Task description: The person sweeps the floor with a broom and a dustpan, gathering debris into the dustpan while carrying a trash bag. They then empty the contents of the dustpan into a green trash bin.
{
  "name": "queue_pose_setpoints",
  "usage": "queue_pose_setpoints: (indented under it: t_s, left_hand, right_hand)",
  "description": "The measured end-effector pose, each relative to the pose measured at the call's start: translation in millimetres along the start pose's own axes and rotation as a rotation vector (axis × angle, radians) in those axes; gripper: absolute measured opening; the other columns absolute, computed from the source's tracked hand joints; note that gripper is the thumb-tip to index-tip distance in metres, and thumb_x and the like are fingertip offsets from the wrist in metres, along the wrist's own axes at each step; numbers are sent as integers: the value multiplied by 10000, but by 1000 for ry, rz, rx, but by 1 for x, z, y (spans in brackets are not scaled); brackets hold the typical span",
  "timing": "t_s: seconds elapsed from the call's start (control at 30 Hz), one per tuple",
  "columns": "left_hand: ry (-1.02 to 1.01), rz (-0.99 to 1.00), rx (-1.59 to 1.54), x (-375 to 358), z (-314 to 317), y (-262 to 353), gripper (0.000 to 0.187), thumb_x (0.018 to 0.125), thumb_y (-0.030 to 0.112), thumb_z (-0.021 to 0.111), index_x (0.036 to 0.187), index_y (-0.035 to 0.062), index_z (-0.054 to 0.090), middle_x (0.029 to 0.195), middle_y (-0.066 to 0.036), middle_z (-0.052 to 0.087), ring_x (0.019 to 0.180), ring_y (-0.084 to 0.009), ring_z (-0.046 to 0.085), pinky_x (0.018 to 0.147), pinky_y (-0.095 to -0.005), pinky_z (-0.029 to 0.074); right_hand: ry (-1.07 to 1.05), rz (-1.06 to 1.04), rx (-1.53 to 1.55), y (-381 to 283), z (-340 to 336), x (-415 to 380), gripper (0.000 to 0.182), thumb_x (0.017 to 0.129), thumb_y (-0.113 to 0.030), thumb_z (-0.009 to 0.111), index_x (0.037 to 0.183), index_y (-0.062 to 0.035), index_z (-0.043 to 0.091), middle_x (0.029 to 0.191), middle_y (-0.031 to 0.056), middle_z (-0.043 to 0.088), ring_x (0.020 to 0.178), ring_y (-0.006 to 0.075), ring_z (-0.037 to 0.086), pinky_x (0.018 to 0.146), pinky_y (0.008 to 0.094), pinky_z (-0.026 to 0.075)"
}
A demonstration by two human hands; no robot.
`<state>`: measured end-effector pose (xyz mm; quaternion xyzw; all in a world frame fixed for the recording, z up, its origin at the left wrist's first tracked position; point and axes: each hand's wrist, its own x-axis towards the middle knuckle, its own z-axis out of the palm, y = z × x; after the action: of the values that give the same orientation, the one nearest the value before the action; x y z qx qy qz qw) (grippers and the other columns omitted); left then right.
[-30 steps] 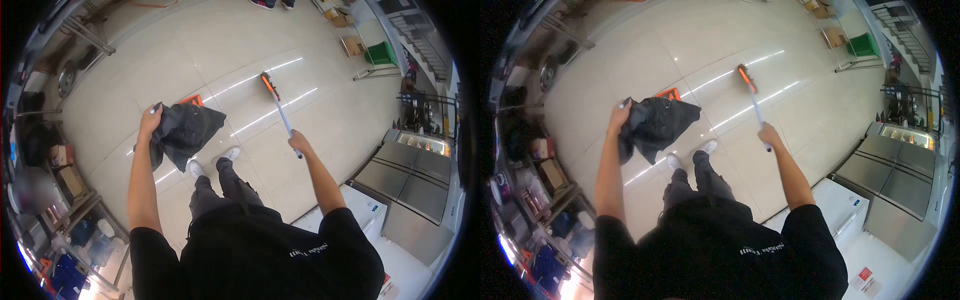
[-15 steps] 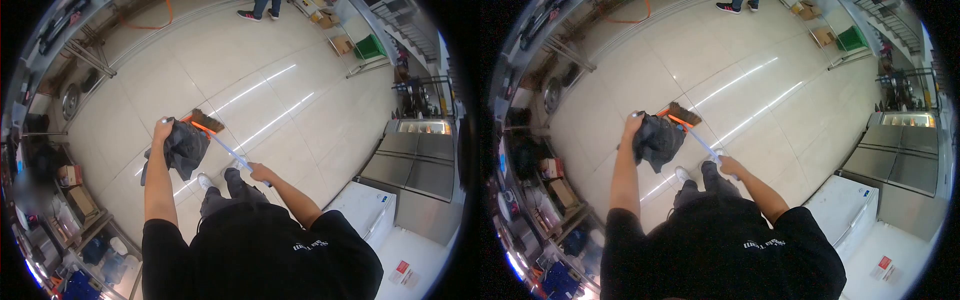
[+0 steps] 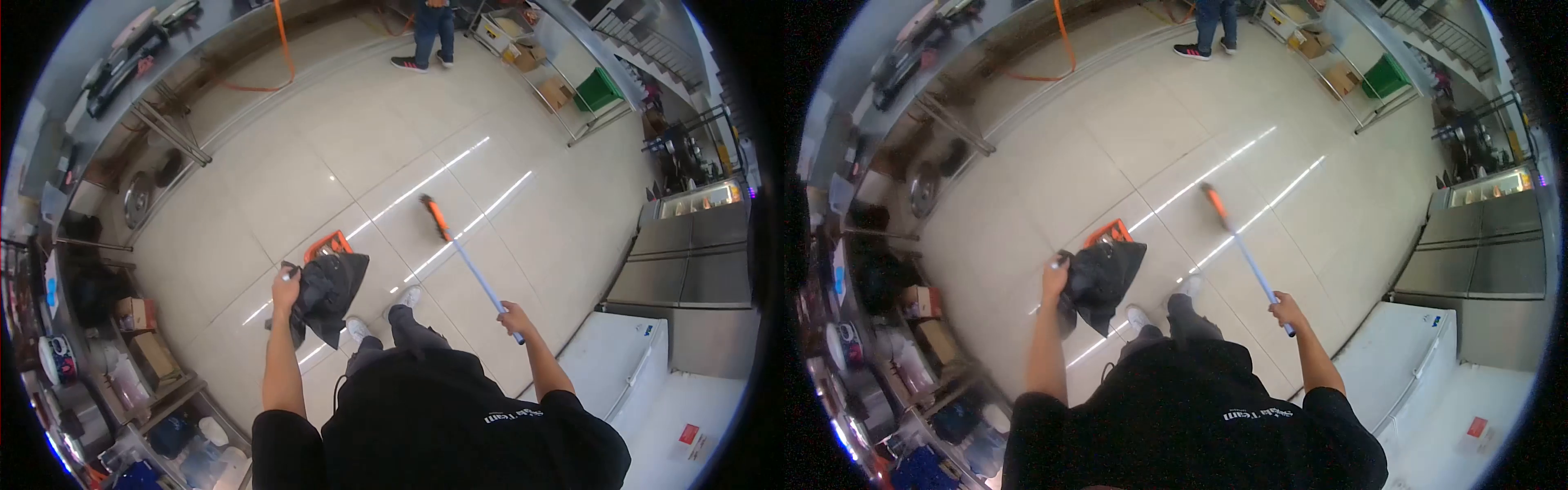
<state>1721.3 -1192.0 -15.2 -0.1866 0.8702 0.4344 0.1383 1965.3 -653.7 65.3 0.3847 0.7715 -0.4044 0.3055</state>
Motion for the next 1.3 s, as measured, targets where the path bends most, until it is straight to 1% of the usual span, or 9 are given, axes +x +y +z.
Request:
queue_pose_setpoints:
  t_s: [0.1,0.23,0.3,0.5,0.6,0.7,0.87,1.07,1.3]
  left_hand:
    - [18,-37,-2,-17,-2,-15,333,777,273,646,1016,43,625,1009,-212,626,996,-342,584,852,-362,442]
    - [-41,142,106,-22,10,-43,254,759,205,640,939,26,638,917,-213,637,913,-348,606,800,-376,456]
    - [-98,60,151,-37,2,2,230,758,201,640,909,27,639,893,-207,640,888,-338,612,782,-381,458]
    - [-91,190,53,-13,31,-18,160,775,148,632,846,4,625,787,-155,651,744,-245,623,696,-358,469]
    - [-121,215,15,8,33,-43,145,774,129,633,843,1,624,781,-140,650,742,-232,621,695,-355,466]
    - [-170,252,-45,4,32,-41,173,776,149,639,855,-4,622,763,-130,642,717,-197,604,683,-332,461]
    - [-132,174,-13,-13,22,-40,179,774,166,645,860,10,625,730,-122,635,699,-181,591,665,-324,458]
    - [-24,145,54,-12,20,-35,252,759,263,641,865,34,644,808,-198,648,807,-321,631,716,-378,471]
    - [7,34,28,-42,0,-13,293,769,335,620,906,77,644,859,-216,640,887,-372,607,746,-406,469]
  right_hand:
    - [124,20,-92,3,-4,41,385,722,-62,548,1076,87,521,578,101,527,424,206,532,359,332,428]
    - [246,-28,-389,38,31,116,286,694,-77,525,905,108,584,709,221,616,556,320,619,488,394,499]
    - [239,-8,-506,16,65,111,270,683,-95,519,847,98,611,778,260,630,653,357,643,578,407,521]
    - [-70,-143,-573,-8,154,31,297,662,-147,548,842,72,639,821,253,635,803,370,636,695,442,506]
    - [-243,-272,-583,-38,189,32,345,669,-269,584,831,21,675,819,237,641,749,344,636,673,414,504]
    - [-378,-432,-700,-49,232,85,312,696,-259,566,805,13,673,740,200,647,685,304,633,623,408,496]
    - [-564,-306,-99,-27,181,39,260,738,-233,589,866,-14,646,584,83,591,516,173,590,483,333,486]
    - [-348,-72,270,-3,127,-88,213,800,-152,604,982,-41,601,553,32,511,392,125,477,357,279,410]
    - [-269,143,810,42,53,-138,104,819,-106,559,820,-84,458,506,-13,381,361,80,356,323,228,321]
